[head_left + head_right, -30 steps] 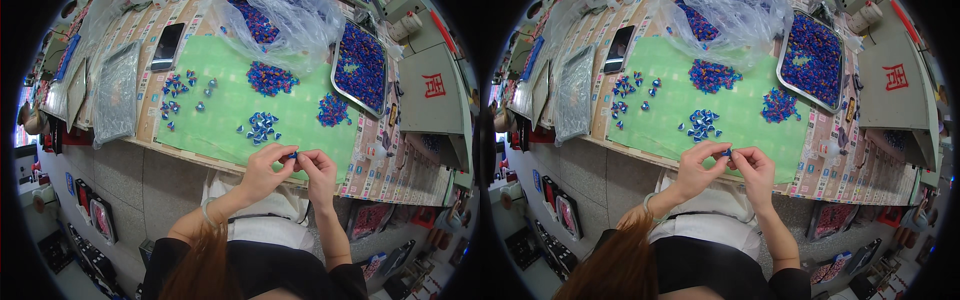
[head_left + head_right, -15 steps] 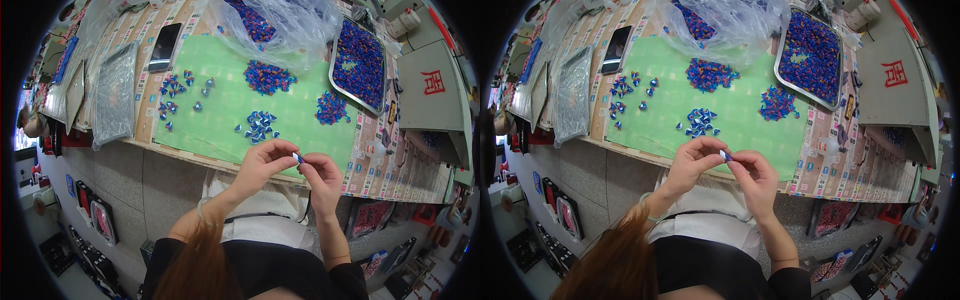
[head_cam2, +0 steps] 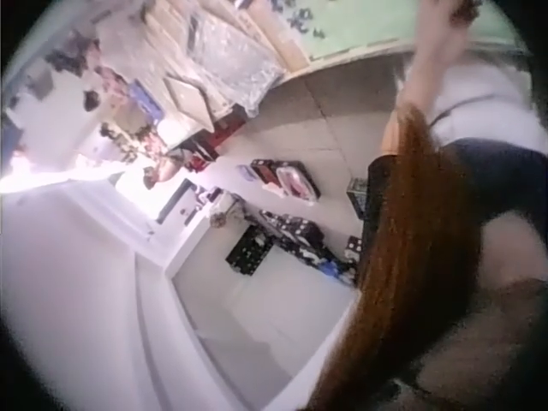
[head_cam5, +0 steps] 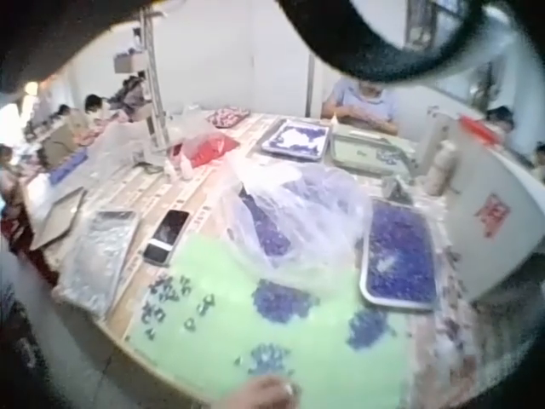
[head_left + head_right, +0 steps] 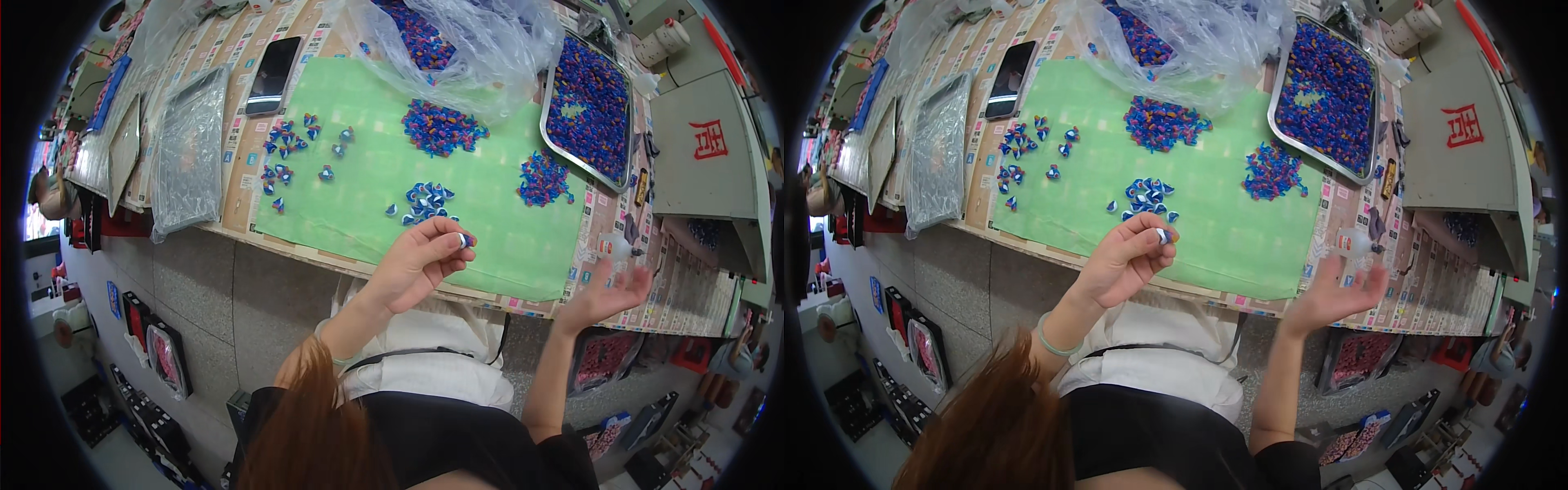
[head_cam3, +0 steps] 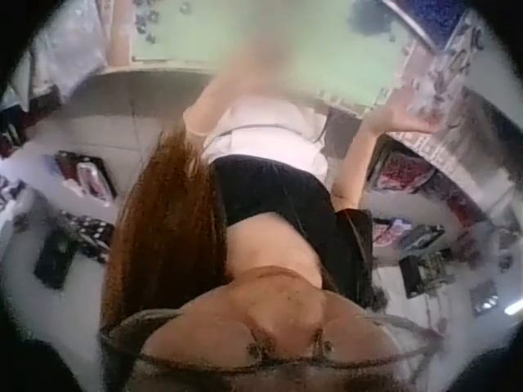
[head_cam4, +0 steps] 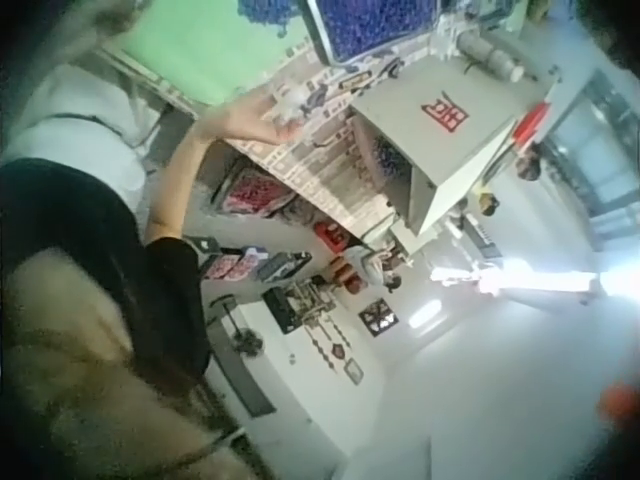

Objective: Applying glue to small blue toy components and assembling them on a workbench.

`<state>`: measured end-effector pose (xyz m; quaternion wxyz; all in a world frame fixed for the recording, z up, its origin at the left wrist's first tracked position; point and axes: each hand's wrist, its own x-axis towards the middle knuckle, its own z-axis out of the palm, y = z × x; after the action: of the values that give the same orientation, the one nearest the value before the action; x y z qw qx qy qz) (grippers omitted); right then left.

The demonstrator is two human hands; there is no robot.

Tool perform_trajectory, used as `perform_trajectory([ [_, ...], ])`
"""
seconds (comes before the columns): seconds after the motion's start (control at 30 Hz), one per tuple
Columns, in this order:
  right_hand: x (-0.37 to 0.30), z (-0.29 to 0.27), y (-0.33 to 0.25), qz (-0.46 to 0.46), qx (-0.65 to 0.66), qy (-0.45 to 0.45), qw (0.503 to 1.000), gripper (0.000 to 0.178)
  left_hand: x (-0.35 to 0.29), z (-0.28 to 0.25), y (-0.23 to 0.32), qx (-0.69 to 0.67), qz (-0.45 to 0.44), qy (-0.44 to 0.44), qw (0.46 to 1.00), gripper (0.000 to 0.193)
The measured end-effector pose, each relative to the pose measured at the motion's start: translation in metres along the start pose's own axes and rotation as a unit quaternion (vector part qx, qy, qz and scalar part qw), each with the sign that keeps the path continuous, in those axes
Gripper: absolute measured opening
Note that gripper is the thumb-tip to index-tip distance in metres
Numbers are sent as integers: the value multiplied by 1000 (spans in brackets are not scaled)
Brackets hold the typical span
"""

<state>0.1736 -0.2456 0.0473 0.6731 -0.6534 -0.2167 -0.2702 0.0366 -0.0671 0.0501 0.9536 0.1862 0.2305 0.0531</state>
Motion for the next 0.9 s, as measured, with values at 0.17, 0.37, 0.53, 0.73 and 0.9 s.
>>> perform_trajectory([
  [0.17,17,-51,62,310,-108,-88,941,40,3,-14,-6,-90,-9,-62,994,11],
  [0.37,15,-34,27,358,84,-1,930,30,6,-8,-4,-50,-18,19,998,15],
  [0.53,-2,-15,-23,450,124,-198,862,28,8,-14,-7,-40,-22,54,997,15],
  [0.73,-14,12,-53,345,131,-253,894,35,9,-16,-11,-41,-31,63,997,16],
  [0.9,-16,15,-61,276,54,-284,917,35,8,-17,-11,-47,-31,61,997,17],
])
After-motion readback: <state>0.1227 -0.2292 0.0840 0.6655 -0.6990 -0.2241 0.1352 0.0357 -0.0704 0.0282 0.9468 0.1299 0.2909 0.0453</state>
